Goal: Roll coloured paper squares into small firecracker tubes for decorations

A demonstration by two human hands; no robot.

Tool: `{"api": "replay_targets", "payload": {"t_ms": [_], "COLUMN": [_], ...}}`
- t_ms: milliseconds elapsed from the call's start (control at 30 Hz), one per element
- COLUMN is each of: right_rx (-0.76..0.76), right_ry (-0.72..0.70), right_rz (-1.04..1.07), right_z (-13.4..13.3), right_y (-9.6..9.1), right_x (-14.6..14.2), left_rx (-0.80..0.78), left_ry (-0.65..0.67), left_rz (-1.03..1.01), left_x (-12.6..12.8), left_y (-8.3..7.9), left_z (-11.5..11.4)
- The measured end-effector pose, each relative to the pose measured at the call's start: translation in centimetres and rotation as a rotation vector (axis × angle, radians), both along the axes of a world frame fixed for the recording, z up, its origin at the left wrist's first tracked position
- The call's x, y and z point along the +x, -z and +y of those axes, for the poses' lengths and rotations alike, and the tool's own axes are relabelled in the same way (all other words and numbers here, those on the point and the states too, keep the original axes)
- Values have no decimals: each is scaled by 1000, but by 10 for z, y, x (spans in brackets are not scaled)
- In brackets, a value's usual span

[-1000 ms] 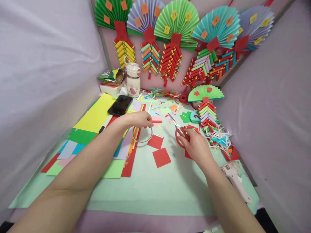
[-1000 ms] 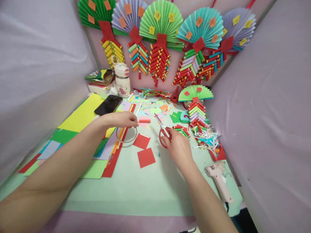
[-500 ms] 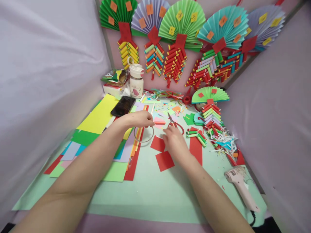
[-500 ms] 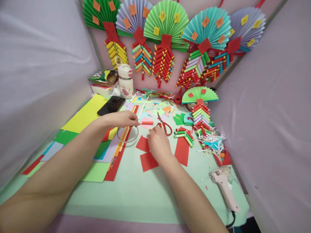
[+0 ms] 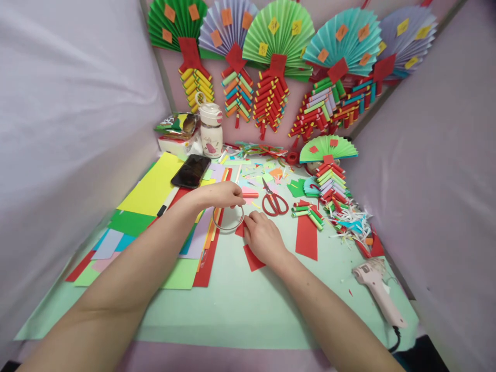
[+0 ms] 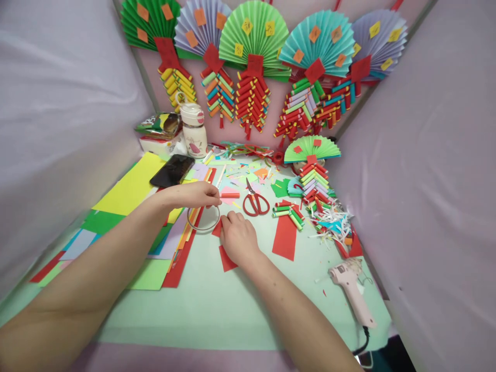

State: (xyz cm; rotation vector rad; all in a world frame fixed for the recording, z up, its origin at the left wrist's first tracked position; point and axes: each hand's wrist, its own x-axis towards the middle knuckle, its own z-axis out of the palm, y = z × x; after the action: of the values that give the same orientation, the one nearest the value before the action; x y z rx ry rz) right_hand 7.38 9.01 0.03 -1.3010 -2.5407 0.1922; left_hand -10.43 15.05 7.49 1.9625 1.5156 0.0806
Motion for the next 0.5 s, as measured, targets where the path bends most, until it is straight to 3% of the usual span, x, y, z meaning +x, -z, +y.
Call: {"api": "replay_targets", "payload": {"t_ms": [133, 267, 333, 500], "right_rx": [-120, -402, -500, -547], "right_ry": [91, 186, 205, 232], "right_rz": [504, 1005, 1145, 1268], "right_z": [8, 16, 18, 21], "right_y": [2, 2, 2, 0], "right_x": [9, 12, 11, 15], "left_rx": [7, 32, 58, 89], "left_ry": [43, 78, 74, -39], "left_rz": [-94, -210, -268, -401], "left_x": [8, 19, 26, 40], "left_y": [1, 3, 7, 19], "left_z": [-3, -8, -10, -13]}}
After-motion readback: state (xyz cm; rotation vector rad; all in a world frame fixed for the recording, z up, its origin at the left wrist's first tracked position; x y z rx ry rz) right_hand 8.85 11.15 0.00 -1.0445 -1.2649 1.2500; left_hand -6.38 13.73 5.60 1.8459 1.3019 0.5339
